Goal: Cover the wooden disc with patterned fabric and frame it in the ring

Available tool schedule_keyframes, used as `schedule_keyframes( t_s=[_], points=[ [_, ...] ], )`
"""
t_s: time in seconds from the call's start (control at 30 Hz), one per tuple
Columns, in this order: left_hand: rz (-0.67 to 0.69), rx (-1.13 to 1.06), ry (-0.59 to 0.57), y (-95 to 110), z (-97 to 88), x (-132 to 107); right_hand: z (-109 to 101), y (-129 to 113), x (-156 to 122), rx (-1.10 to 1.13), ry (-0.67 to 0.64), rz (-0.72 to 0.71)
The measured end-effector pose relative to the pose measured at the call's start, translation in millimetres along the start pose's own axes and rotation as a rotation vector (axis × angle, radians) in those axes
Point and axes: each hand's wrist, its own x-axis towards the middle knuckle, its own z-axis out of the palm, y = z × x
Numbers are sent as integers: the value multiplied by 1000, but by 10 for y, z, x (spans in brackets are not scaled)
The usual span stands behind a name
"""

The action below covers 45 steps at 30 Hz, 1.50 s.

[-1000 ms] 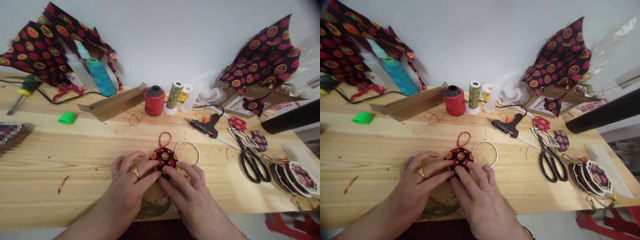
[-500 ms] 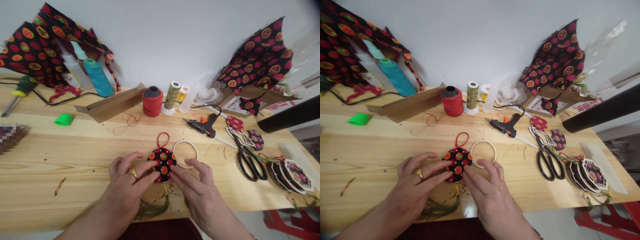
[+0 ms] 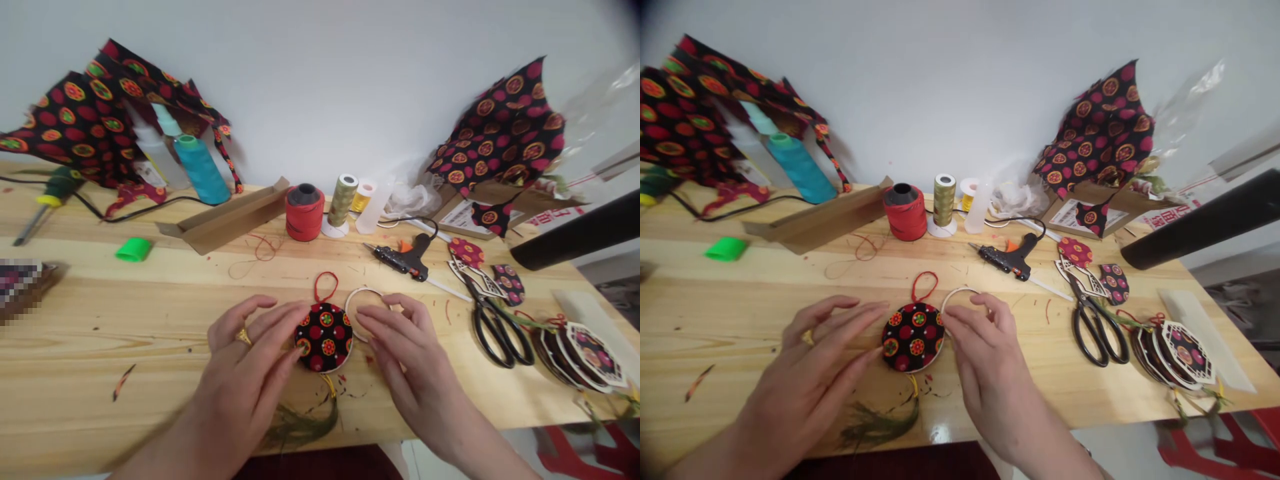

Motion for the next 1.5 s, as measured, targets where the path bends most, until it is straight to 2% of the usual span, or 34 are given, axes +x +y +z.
schedule_keyframes(
  t_s=[0.1,0.2,0.5,1.13,1.23,1.37,1.5],
  points=[
    [-52,42,-23,37,-9,92,52,42,155,63,1,-36],
    [-106,-6,-84,85,42,126,131,69,255,124,-58,-59],
    [-189,-113,-215,73,84,140,223,108,256,186,-107,32],
    [-178,-32,-227,46,135,86,273,113,265,212,-198,78],
    [-176,-34,-231,43,138,96,232,112,270,213,-188,69],
    [-176,-41,-233,45,118,112,61,163,208,160,-127,109],
    [-185,-44,-224,31,82,94,-99,254,40,-2,-185,112]
  ],
)
